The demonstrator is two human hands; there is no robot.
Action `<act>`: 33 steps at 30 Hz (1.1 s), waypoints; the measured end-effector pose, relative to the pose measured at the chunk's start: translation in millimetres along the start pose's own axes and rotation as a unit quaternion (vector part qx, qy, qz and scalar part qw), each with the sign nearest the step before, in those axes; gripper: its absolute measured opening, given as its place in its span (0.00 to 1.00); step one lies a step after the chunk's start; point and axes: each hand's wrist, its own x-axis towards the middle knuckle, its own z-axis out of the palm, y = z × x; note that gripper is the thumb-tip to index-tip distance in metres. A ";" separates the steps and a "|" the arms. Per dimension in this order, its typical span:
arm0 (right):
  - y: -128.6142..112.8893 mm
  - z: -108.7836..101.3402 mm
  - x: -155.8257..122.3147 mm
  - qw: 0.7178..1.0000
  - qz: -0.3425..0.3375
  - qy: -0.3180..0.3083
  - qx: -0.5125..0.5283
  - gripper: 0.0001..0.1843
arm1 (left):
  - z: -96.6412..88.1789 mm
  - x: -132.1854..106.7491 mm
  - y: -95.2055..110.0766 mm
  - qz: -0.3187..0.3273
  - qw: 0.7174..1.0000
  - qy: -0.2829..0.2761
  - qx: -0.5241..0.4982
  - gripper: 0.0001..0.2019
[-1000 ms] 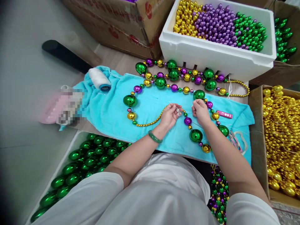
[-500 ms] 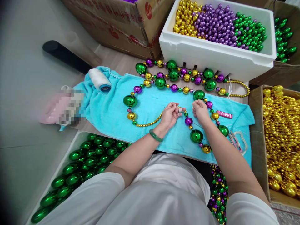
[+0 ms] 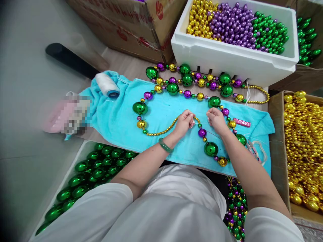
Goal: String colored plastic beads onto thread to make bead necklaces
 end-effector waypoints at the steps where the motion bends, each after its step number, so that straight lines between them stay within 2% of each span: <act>1: -1.2 -1.5 -0.1 1.000 0.002 -0.004 0.004 0.13 | -0.1 0.3 -1.0 0.006 1.000 -0.003 0.022 0.09; 9: -10.0 -8.1 2.0 0.996 0.011 -0.008 0.091 0.19 | -1.2 4.9 -7.3 0.019 0.993 -0.021 0.112 0.09; 16: -10.7 -4.5 3.6 0.994 0.022 0.014 0.108 0.25 | -0.8 5.5 -6.3 0.019 0.990 -0.019 0.141 0.09; 22: -15.1 -0.4 -2.6 0.994 0.033 0.005 0.104 0.21 | -2.6 6.0 -7.5 0.045 0.981 -0.022 0.189 0.09; 27: -6.2 -7.6 -4.0 0.995 0.057 0.028 0.078 0.16 | -4.2 5.2 -8.1 0.052 0.973 -0.013 0.222 0.09; 33: 3.9 -14.1 -0.7 0.995 0.057 0.052 0.060 0.15 | -4.2 5.7 -9.0 0.055 0.965 -0.023 0.256 0.09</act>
